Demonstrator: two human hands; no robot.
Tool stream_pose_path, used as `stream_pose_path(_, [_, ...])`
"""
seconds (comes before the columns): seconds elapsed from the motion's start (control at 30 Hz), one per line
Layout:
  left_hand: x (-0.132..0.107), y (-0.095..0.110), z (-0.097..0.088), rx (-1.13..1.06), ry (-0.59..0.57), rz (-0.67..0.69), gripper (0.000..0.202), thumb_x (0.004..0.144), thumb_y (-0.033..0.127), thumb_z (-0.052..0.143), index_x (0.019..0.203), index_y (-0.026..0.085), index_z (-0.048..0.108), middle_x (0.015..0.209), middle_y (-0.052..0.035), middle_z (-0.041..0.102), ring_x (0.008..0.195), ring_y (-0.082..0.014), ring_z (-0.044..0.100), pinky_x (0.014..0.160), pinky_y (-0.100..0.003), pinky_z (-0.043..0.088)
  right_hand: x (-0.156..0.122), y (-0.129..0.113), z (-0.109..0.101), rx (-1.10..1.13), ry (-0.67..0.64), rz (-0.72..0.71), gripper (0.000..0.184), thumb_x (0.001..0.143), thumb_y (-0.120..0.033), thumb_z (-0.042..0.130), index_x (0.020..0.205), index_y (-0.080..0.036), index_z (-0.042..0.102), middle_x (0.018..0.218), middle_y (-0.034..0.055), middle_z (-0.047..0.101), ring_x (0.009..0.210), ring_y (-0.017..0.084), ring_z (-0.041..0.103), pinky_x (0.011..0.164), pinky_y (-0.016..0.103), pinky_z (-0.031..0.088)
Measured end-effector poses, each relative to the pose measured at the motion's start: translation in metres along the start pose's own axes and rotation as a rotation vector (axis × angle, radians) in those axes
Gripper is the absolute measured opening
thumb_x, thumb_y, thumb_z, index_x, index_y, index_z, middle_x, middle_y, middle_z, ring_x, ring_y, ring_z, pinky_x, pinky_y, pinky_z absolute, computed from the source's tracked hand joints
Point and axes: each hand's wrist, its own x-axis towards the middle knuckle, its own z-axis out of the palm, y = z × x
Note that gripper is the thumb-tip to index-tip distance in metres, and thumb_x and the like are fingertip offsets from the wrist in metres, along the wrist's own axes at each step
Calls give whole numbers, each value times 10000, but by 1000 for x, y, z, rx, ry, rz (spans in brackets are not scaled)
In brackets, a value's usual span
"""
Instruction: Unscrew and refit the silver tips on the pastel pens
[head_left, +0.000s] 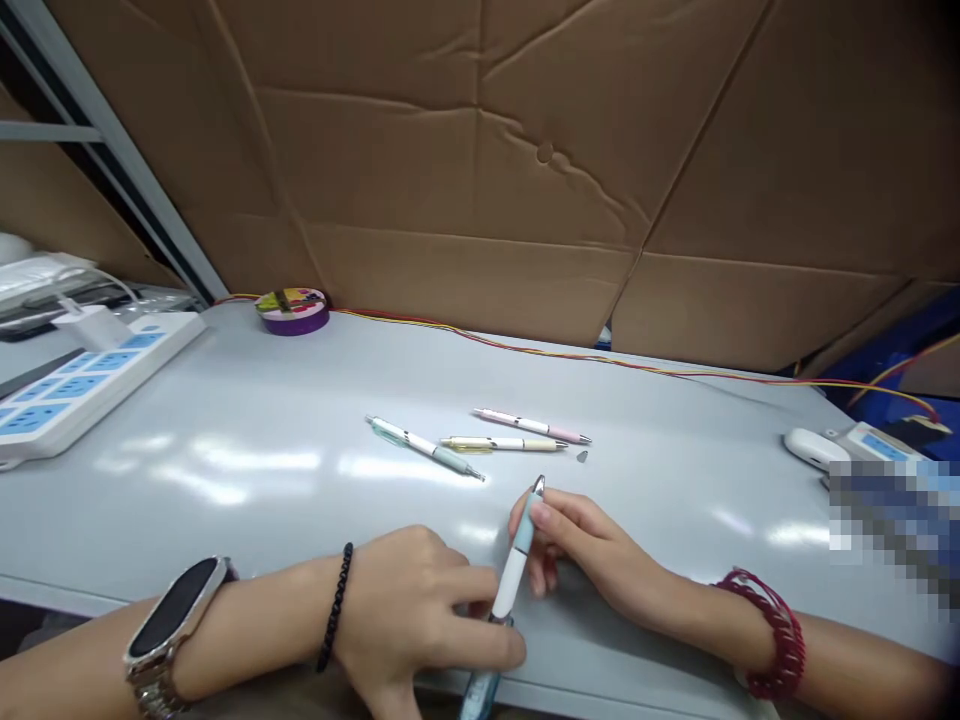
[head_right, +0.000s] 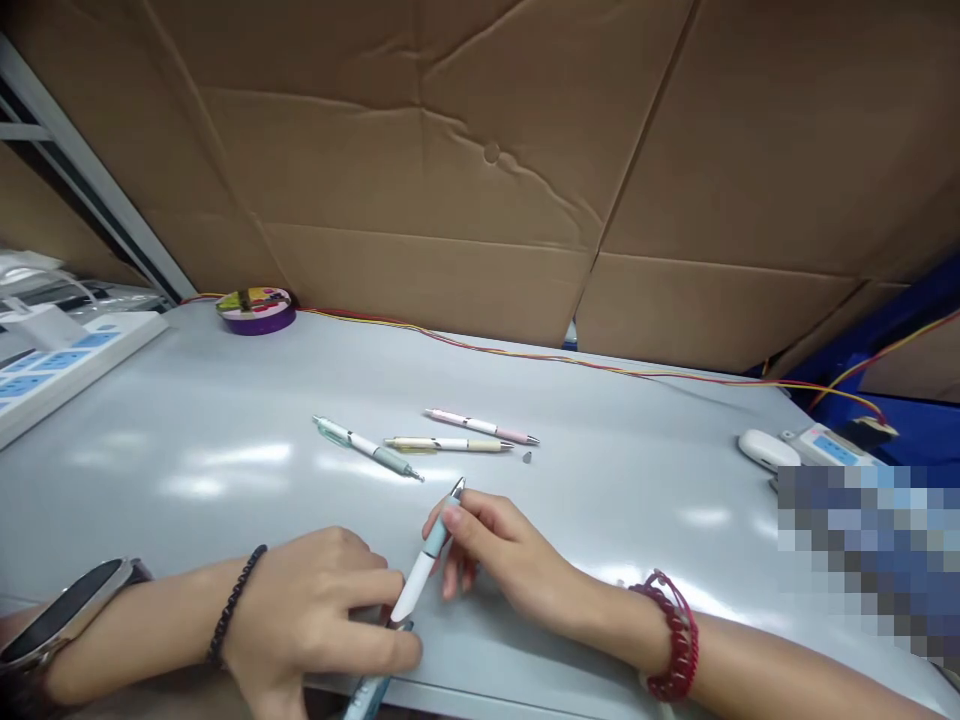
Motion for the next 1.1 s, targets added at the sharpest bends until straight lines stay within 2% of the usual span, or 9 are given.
stream_pose_path(0.2, [-1,5,6,107,2,-23,478,833,644,416,923,195,552,708,-4,545,470,-137,460,379,-305,311,1,-3,-3,-24,-34,-3,365,911,-470,433,853,-136,568,602,-3,576,555,104,541,560,224,425])
stream_pose_path(0.37, [-1,10,11,205,-36,-20,392,757,528,608,939,189,533,683,3,522,483,-143,468,406,-291,365,0,-6,-2,-82,-56,1,376,897,-478,456,847,-128,583,577,-7,570,542,105,547,556,220,428])
stream_pose_path(0.47, [-1,12,11,217,-35,-31,358,729,480,636,908,185,539,664,3,517,481,-144,473,405,-287,362,0,-7,-2,-87,-55,5,367,903,-471,449,852,-131,580,578,-9,570,547,104,548,561,218,431])
stream_pose_path(0.6, [-1,12,10,205,-39,-23,334,779,496,584,921,197,545,647,6,514,466,-146,474,393,-294,326,-2,-7,-1,-104,-52,3,365,905,-471,445,826,-138,572,595,-10,565,565,108,544,577,226,439])
stream_pose_path(0.7, [-2,12,10,197,3,18,343,825,534,530,955,217,536,648,9,505,467,-146,470,381,-299,292,-3,-7,-1,-140,-53,-15,369,903,-468,449,783,-138,563,626,-7,560,586,106,535,595,228,441])
stream_pose_path(0.87, [-1,12,12,223,-19,-3,297,757,448,641,901,209,542,643,19,499,459,-139,451,363,-308,280,-1,-10,-1,-156,-58,-30,369,908,-463,438,768,-141,553,640,-2,558,595,109,531,599,232,445])
stream_pose_path(0.97, [0,13,14,222,-50,-22,278,745,422,639,879,203,533,648,16,505,463,-143,454,370,-308,296,-1,-8,0,-142,-53,-33,357,907,-453,448,774,-139,553,639,-5,552,588,102,523,587,224,437])
stream_pose_path(1.03, [1,13,13,208,-58,-35,303,778,453,602,925,203,516,679,11,518,476,-145,468,383,-307,312,-4,-4,0,-123,-23,-41,336,907,-444,454,799,-144,559,640,-9,550,584,100,521,578,219,434])
stream_pose_path(1.1, [1,10,10,189,-67,-46,381,829,515,532,1044,205,480,709,12,532,478,-147,476,392,-311,319,-6,0,-2,-115,84,-90,291,901,-430,474,845,-160,566,631,-20,536,567,100,510,557,216,429])
